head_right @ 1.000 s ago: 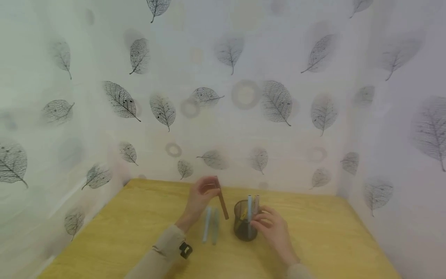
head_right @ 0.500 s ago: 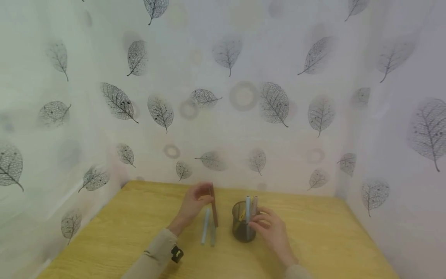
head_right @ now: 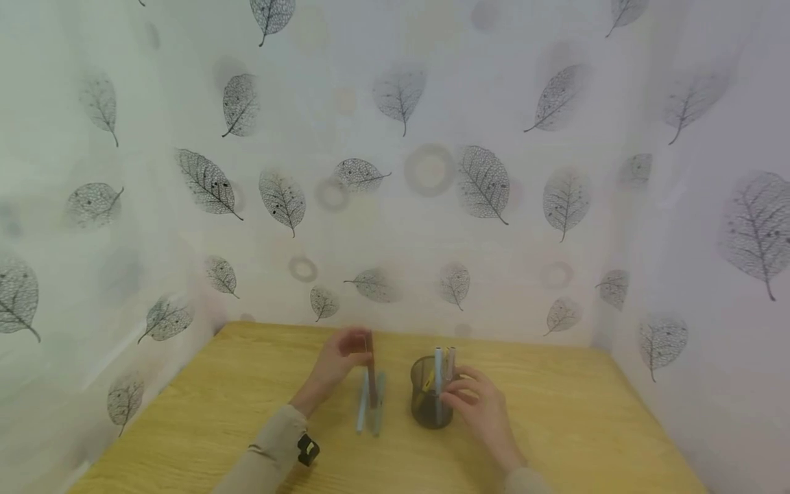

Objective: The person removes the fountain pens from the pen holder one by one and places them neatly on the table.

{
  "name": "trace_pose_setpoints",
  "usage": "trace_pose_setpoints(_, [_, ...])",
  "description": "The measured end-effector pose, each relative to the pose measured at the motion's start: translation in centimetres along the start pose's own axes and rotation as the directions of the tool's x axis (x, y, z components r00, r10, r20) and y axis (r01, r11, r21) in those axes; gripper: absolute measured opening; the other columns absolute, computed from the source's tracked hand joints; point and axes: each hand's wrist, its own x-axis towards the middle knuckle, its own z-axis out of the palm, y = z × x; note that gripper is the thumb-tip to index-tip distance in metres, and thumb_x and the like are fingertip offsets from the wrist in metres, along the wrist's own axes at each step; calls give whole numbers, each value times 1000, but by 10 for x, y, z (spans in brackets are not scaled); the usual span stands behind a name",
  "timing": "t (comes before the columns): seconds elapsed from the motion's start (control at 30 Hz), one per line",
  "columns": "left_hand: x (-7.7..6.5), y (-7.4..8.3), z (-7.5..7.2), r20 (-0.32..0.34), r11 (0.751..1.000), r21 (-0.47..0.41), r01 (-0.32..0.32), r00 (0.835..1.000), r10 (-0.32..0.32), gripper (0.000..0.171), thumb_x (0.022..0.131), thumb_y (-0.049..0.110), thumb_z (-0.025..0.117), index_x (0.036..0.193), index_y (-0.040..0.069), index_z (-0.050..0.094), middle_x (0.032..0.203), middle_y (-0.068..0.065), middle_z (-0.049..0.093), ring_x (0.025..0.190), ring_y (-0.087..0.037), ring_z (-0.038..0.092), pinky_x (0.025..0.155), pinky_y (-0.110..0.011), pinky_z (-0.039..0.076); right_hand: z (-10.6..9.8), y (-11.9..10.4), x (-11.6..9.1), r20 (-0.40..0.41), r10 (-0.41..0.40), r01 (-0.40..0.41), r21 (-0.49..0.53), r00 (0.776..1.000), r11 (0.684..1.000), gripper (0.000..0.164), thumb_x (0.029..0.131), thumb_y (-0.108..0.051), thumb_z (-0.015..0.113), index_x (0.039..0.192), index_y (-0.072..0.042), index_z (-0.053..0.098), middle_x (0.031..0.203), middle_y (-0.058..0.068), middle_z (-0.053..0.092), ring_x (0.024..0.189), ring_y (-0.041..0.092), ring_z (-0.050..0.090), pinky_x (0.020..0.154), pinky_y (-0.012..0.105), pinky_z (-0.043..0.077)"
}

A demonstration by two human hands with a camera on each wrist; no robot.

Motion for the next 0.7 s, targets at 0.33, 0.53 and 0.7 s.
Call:
trace_pose_setpoints(0.33, [5,-7,-12,24,989,-29,144,989,-143,47,89,-7,65,134,2,54,124,-30,58,101,-22,65,87,-35,57,-1,-1,0,5,4,-4,2,1000,1000,11,80,-11,79,89,-6,74,135,13,57,120,37,58,85,30,58])
trace_pose_setpoints(0.53, [5,-7,-19,14,985,-39,169,986,-169,51,87,-11,63,136,0,52,124,-29,59,104,-25,65,89,-36,57,-1,0,0,9,-5,5,1,1000,1000,11,81,-11,79,89,-6,74,135,14,57,122,38,57,85,31,58])
trace_pose_setpoints(0.7, [4,-9,-24,26,981,-9,192,981,-192,52,86,-12,63,135,1,53,123,-27,60,103,-24,64,89,-36,57,-1,0,0,10,-8,8,4,1000,1000,11,80,-10,79,89,-6,74,135,14,57,121,38,56,85,31,58])
